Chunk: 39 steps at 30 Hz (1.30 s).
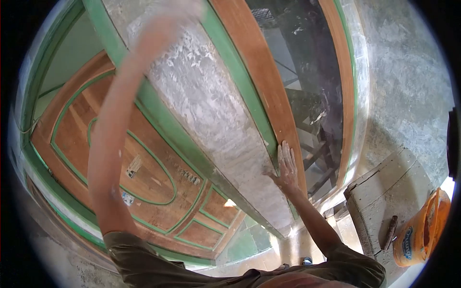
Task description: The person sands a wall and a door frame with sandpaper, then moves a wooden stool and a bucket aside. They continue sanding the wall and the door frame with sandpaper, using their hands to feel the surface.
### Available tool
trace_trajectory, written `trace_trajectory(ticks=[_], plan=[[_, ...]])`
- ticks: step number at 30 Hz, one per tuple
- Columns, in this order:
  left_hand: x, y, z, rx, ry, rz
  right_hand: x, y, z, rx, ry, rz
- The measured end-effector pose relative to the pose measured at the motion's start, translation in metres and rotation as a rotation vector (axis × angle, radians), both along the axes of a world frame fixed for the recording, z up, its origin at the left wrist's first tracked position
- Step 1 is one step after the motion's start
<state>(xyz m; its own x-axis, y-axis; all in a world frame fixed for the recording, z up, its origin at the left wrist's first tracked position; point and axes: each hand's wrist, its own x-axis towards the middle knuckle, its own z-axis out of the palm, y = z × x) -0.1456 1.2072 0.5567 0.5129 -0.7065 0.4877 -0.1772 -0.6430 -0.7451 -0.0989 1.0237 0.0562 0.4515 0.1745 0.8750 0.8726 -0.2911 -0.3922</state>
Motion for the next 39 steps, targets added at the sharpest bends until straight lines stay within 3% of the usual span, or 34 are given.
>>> trace_trajectory(ticks=[5,7,10,11,12,14,15,17,18,19,20,21,23,24,25,26,27,29,30,33,35,37,39], plan=[[-0.039,0.017,-0.001,-0.057,-0.100,0.052,0.001,0.000,0.001,-0.005,-0.008,0.007],[-0.071,0.019,0.041,-0.126,-0.428,0.019,0.001,0.000,-0.001,-0.007,-0.001,0.009],[-0.061,0.007,-0.018,-0.277,-0.364,0.155,0.002,0.003,-0.002,-0.002,-0.007,0.001],[-0.062,-0.006,-0.045,0.114,-0.459,0.046,0.003,0.003,-0.003,-0.008,-0.003,-0.002],[-0.070,0.005,-0.066,0.110,-0.458,0.051,0.004,0.002,-0.003,-0.011,0.003,-0.005],[-0.078,0.030,-0.098,-0.206,-0.373,0.109,0.004,0.003,-0.004,0.001,-0.002,0.004],[-0.077,0.022,-0.102,-0.203,-0.372,0.112,0.004,0.003,-0.003,0.011,-0.012,0.009],[-0.069,-0.009,-0.115,-0.543,-0.298,0.154,0.002,0.004,-0.001,0.021,-0.003,0.000],[-0.059,-0.026,-0.122,-0.547,-0.297,0.165,0.000,0.004,-0.001,0.024,0.005,-0.011],[-0.044,-0.044,-0.125,-0.285,-0.240,0.147,0.000,0.005,0.001,0.021,0.004,-0.004],[-0.036,-0.049,-0.124,-0.026,-0.179,0.128,-0.001,0.005,0.002,0.022,0.001,-0.007],[-0.035,-0.040,-0.121,-0.034,-0.179,0.132,-0.002,0.004,0.001,0.021,-0.003,-0.013],[-0.037,-0.015,-0.104,0.044,-0.242,-0.135,0.000,0.001,-0.001,0.000,-0.013,-0.010],[-0.042,0.000,-0.084,0.050,-0.246,-0.141,0.002,0.002,-0.001,-0.004,-0.013,-0.008],[-0.054,0.017,-0.059,-0.018,-0.413,-0.118,0.003,0.002,0.000,0.000,-0.013,-0.013],[-0.061,0.025,-0.047,-0.088,-0.576,-0.091,0.002,0.003,0.000,0.007,-0.001,-0.005],[-0.060,0.018,-0.052,-0.091,-0.573,-0.089,0.001,0.004,-0.001,0.009,0.010,0.003],[-0.061,-0.005,-0.073,-0.176,-0.305,0.264,0.000,0.001,-0.001,-0.013,0.004,0.007],[-0.063,-0.008,-0.078,-0.173,-0.308,0.259,0.001,0.001,-0.001,-0.022,0.004,0.005],[-0.063,-0.007,-0.100,0.288,0.285,0.260,0.006,0.000,-0.005,-0.032,-0.009,0.026],[-0.084,-0.006,-0.036,-0.016,0.076,0.131,0.007,0.000,-0.002,-0.028,-0.012,0.021],[-0.087,0.036,0.012,-0.161,-0.207,0.042,0.002,0.001,-0.002,-0.017,0.005,0.022],[-0.079,0.008,-0.028,-0.131,-0.135,0.058,0.002,0.000,-0.001,-0.020,0.031,0.025]])
